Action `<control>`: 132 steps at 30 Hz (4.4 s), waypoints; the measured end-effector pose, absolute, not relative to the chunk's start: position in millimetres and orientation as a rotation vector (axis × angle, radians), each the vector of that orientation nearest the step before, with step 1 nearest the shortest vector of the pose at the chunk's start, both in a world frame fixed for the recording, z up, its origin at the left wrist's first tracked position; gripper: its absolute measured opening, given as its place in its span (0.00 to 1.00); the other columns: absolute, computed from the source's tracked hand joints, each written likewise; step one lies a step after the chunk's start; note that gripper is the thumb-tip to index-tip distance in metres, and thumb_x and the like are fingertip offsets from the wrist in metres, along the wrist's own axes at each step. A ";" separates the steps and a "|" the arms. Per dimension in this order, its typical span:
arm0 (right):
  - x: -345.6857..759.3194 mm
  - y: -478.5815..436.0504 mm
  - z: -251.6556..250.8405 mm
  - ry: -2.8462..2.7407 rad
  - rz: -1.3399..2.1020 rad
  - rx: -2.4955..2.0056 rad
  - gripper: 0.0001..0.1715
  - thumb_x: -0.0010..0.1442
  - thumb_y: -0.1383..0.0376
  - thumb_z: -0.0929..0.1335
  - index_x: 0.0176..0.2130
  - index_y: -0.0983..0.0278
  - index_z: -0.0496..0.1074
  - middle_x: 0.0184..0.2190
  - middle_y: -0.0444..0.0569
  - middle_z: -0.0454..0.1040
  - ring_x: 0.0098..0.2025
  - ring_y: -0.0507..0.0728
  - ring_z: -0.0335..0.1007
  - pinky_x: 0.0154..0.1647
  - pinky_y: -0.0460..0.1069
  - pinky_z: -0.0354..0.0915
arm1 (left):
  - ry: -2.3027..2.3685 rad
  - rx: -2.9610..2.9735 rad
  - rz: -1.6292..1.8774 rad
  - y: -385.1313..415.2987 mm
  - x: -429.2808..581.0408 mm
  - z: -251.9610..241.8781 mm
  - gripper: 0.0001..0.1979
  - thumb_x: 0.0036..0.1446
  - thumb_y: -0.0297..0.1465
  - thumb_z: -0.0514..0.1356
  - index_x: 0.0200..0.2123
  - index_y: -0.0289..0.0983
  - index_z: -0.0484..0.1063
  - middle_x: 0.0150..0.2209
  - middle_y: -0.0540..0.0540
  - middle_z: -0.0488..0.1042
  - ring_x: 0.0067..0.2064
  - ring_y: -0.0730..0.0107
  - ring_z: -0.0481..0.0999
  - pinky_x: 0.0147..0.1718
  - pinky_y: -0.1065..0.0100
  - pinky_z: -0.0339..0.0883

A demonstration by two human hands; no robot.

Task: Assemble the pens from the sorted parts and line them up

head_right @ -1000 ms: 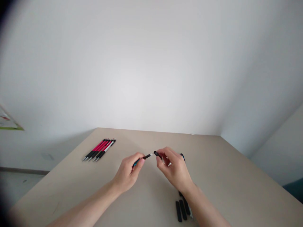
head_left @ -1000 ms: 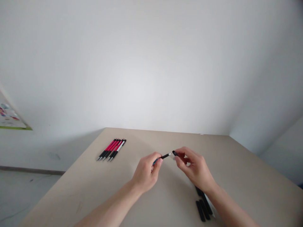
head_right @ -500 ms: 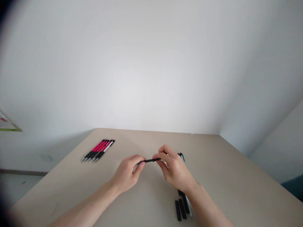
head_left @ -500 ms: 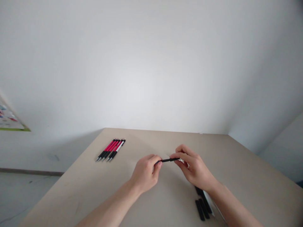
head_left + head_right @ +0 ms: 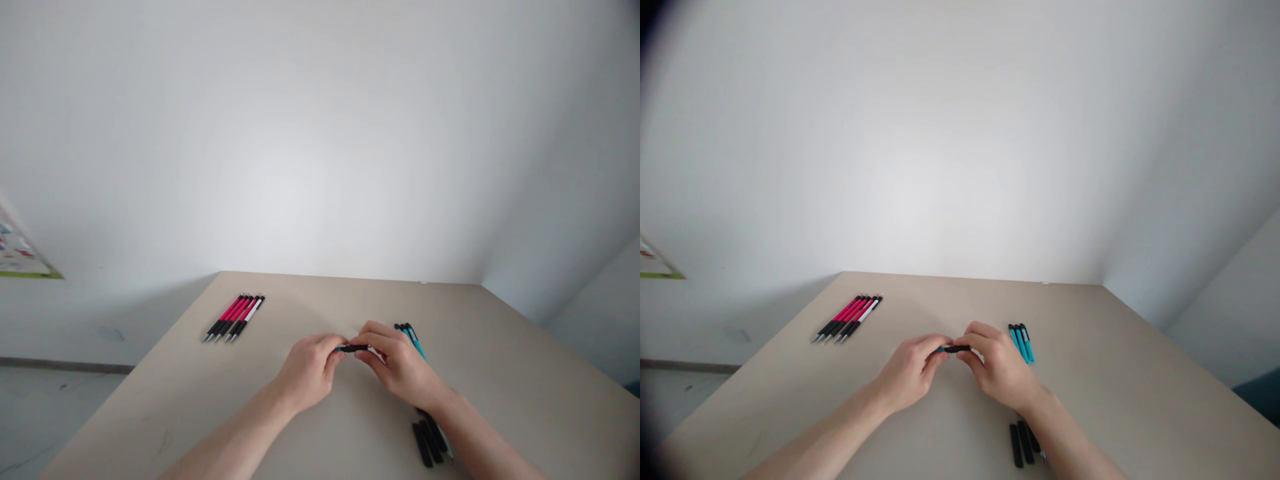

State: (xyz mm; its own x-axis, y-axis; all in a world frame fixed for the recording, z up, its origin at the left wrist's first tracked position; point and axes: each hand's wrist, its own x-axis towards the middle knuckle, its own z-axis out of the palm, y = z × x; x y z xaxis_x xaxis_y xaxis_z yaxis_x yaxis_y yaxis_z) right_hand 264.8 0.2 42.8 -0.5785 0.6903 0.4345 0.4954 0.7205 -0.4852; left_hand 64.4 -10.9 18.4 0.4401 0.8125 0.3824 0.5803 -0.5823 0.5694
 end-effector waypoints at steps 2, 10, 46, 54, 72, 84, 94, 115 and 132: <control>264.6 0.6 42.9 -2.292 0.385 -0.925 0.11 0.64 0.65 0.62 0.42 0.63 0.74 0.31 0.50 0.72 0.33 0.54 0.67 0.32 0.47 0.62 | 1.210 2.295 0.928 -10.1 64.3 17.5 0.11 0.62 0.28 0.51 0.45 0.39 0.69 0.39 0.46 0.77 0.40 0.65 0.75 0.38 0.70 0.64; 270.0 7.3 35.6 -2.296 0.246 -0.938 0.11 0.64 0.63 0.63 0.39 0.63 0.74 0.27 0.50 0.73 0.32 0.56 0.66 0.31 0.49 0.60 | 1.246 2.346 0.849 -5.4 63.1 13.9 0.12 0.60 0.25 0.50 0.26 0.37 0.68 0.25 0.49 0.71 0.28 0.70 0.70 0.28 0.72 0.57; 262.4 0.7 43.4 -2.574 0.168 -0.890 0.13 0.65 0.67 0.58 0.35 0.65 0.70 0.26 0.50 0.70 0.31 0.56 0.62 0.31 0.49 0.53 | 1.407 2.669 0.542 -9.1 55.9 21.6 0.12 0.60 0.29 0.50 0.26 0.39 0.68 0.22 0.48 0.73 0.24 0.66 0.71 0.22 0.68 0.48; 253.6 -6.9 25.8 -2.647 0.104 -1.042 0.12 0.59 0.68 0.58 0.25 0.63 0.62 0.21 0.48 0.66 0.24 0.54 0.58 0.27 0.50 0.46 | 1.264 2.789 0.635 -8.7 50.1 17.7 0.10 0.53 0.25 0.54 0.21 0.37 0.66 0.21 0.49 0.73 0.24 0.69 0.71 0.22 0.66 0.45; 244.2 -7.6 32.6 -2.113 1.350 -1.300 0.25 0.59 0.53 0.59 0.17 0.62 0.53 0.13 0.38 0.50 0.17 0.48 0.44 0.18 0.46 0.43 | 1.105 2.866 0.731 -7.6 48.7 22.9 0.07 0.52 0.23 0.54 0.25 0.36 0.69 0.25 0.48 0.73 0.26 0.68 0.72 0.23 0.69 0.54; 294.7 30.2 35.9 -1.844 0.373 -1.467 0.24 0.60 0.51 0.60 0.28 0.64 0.74 0.18 0.45 0.68 0.22 0.53 0.63 0.25 0.47 0.56 | 1.292 2.190 0.910 -12.5 61.9 31.0 0.15 0.66 0.39 0.45 0.45 0.43 0.69 0.29 0.52 0.75 0.28 0.72 0.71 0.28 0.74 0.57; 295.7 37.8 29.6 -2.052 0.176 -1.802 0.08 0.53 0.66 0.65 0.28 0.61 0.75 0.27 0.46 0.77 0.31 0.56 0.71 0.32 0.47 0.59 | 1.430 2.102 0.840 -6.5 63.6 18.6 0.17 0.65 0.39 0.45 0.29 0.39 0.65 0.19 0.54 0.60 0.21 0.73 0.60 0.23 0.72 0.46; 281.2 26.2 33.0 -1.910 0.459 -1.320 0.16 0.60 0.57 0.64 0.35 0.64 0.76 0.31 0.49 0.77 0.29 0.56 0.69 0.31 0.48 0.62 | 1.471 2.119 0.759 -4.5 65.5 17.5 0.18 0.64 0.37 0.46 0.26 0.37 0.65 0.21 0.51 0.67 0.23 0.72 0.65 0.23 0.72 0.47; 262.9 17.5 25.3 -2.000 0.596 -1.217 0.15 0.61 0.57 0.64 0.34 0.63 0.75 0.27 0.47 0.75 0.26 0.54 0.65 0.27 0.47 0.59 | 1.434 2.121 0.797 -4.9 63.5 17.7 0.18 0.64 0.38 0.47 0.26 0.37 0.67 0.20 0.52 0.66 0.23 0.73 0.65 0.23 0.72 0.48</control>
